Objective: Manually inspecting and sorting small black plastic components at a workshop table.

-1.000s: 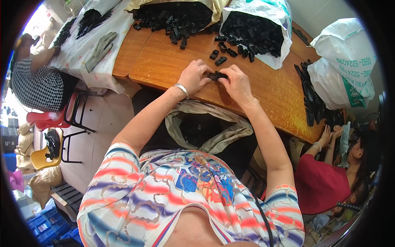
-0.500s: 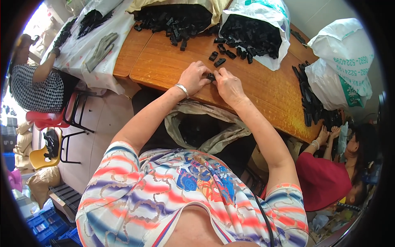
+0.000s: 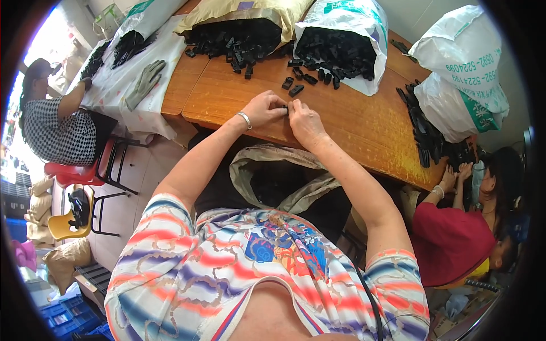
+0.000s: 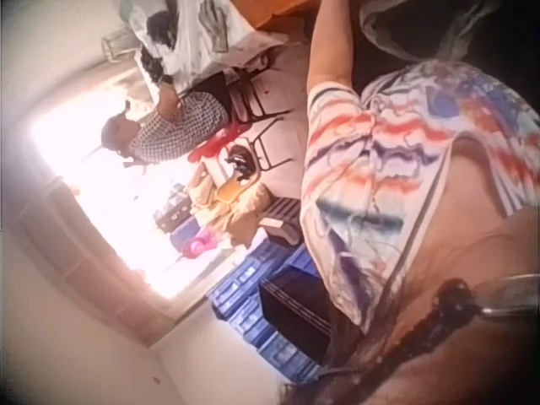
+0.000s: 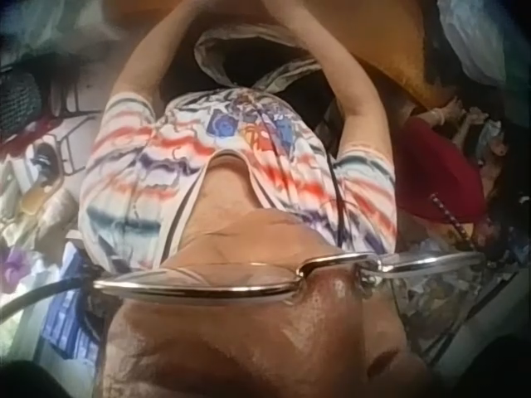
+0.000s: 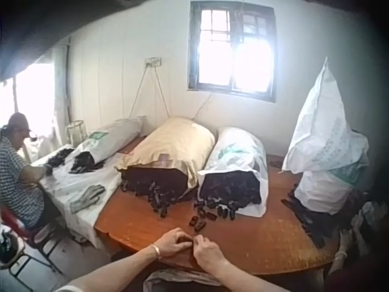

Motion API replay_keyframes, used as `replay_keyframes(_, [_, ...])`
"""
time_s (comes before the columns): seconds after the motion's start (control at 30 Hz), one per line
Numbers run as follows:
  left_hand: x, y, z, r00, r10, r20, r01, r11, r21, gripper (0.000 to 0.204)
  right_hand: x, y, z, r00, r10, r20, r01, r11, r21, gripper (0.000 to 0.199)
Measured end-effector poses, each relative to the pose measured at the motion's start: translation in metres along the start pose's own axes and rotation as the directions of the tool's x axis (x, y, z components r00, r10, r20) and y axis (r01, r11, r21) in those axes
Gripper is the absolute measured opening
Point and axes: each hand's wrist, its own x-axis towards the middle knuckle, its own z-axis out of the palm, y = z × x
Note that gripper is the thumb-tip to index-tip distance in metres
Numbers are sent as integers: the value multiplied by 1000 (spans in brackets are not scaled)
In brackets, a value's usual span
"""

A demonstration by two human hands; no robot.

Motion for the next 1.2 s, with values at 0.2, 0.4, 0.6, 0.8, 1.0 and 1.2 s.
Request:
replay_keyframes(0.2, [5,6,4,999,-38,-31,40,998,48,19,-3,-5,-1,1000,-27,16,27,999,-23,27])
replay_keyframes(0.4, [3,7,8,997,22,-72,-14,994,104,15,-2,4,4,994,66,-85,-50,983,176,16])
replay_keyframes(0.6, [9,13,4,980,-201,11,198,954,-223,25,-37,-8,-51,977,212,14,-187,826,532,31])
replay_keyframes(0.8, [33,30,31,947,-4,-320,56,987,153,33,-109,-64,-51,951,-7,308,-202,741,641,30])
replay_keyframes(1.0, [35,14,33,929,-6,-370,32,998,63,16,-58,-7,-50,987,118,109,-160,783,601,15])
replay_keyframes(1.2, [8,20,24,967,-128,-221,136,991,20,17,19,76,0,873,487,31,-442,761,476,19])
